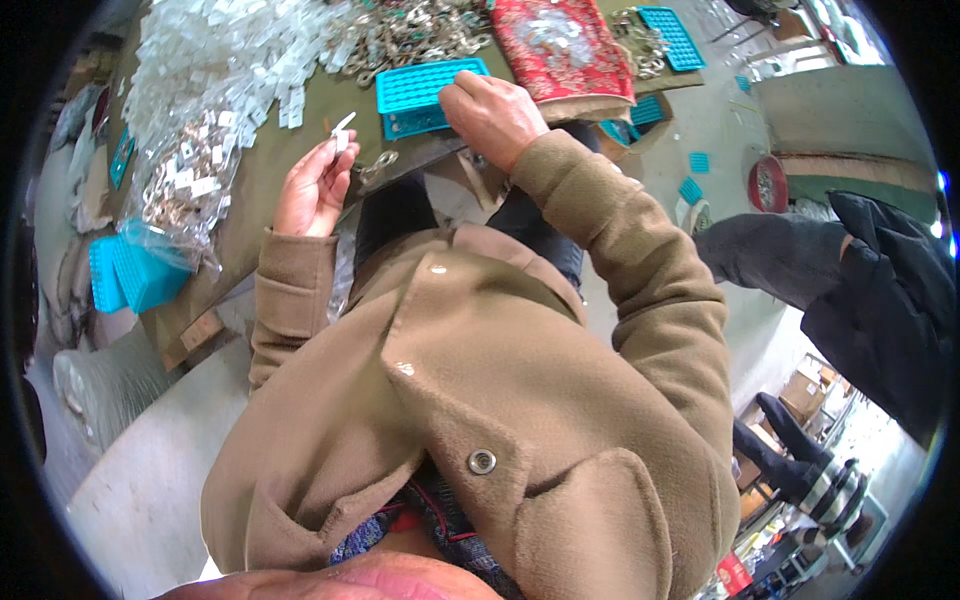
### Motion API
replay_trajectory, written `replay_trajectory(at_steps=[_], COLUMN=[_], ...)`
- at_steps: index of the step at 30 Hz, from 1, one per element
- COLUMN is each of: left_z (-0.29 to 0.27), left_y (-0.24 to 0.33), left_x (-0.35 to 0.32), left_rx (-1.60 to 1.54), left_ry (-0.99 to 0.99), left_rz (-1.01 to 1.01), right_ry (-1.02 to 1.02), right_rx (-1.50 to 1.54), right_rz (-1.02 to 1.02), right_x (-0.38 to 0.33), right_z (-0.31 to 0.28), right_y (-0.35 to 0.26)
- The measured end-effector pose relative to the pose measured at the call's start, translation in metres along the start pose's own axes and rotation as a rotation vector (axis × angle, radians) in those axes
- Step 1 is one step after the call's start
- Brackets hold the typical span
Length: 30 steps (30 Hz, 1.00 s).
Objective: The person repeatedly picks small white LED modules and metal pins from a table, inserts the pins into the modules, and tests each unit by pressing a button to light a red LED. Completed units are placed into a blue tray. The person continues this cycle throughout the clip.
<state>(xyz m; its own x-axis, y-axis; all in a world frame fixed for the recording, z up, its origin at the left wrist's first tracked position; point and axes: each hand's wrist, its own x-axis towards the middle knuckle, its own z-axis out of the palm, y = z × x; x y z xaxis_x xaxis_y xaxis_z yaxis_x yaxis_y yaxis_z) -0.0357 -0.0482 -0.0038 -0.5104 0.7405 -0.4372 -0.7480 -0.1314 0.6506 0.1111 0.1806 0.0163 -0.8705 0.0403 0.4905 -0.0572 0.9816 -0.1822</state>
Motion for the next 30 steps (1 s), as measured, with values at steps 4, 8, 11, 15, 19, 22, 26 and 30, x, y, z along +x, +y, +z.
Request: replay_trajectory(at_steps=[4, 8, 11, 15, 19, 22, 26, 30], left_z=[0.003, 0.006, 0.008, 0.013, 0.018, 0.020, 0.023, 0.029], left_y=[-0.005, -0.008, -0.011, -0.011, -0.013, -0.014, -0.018, -0.027], left_x=[0.001, 0.001, -0.001, 0.001, 0.003, 0.004, 0.007, 0.012], left_rx=[-0.008, -0.027, -0.033, -0.009, 0.011, 0.060, 0.066, 0.062], left_ry=[0.015, 0.011, 0.024, 0.019, 0.012, 0.032, 0.002, -0.048], left_rz=[-0.028, -0.046, -0.062, -0.083, -0.081, -0.095, -0.122, -0.163], right_ry=[0.130, 0.218, 0.266, 0.352, 0.448, 0.642, 0.739, 0.263], right_rx=[0.059, 0.341, 0.915, 1.557, 1.666, 1.430, 0.274, -0.658], right_rz=[0.025, 0.225, 0.618, 0.824, 0.852, 0.849, 0.818, 0.797], right_x=[0.007, 0.011, 0.005, -0.010, -0.028, -0.041, -0.059, -0.078], right_z=[-0.015, -0.021, -0.020, -0.018, -0.023, -0.051, -0.100, -0.114], right_y=[0.011, 0.030, 0.043, 0.064, 0.085, 0.121, 0.192, 0.250])
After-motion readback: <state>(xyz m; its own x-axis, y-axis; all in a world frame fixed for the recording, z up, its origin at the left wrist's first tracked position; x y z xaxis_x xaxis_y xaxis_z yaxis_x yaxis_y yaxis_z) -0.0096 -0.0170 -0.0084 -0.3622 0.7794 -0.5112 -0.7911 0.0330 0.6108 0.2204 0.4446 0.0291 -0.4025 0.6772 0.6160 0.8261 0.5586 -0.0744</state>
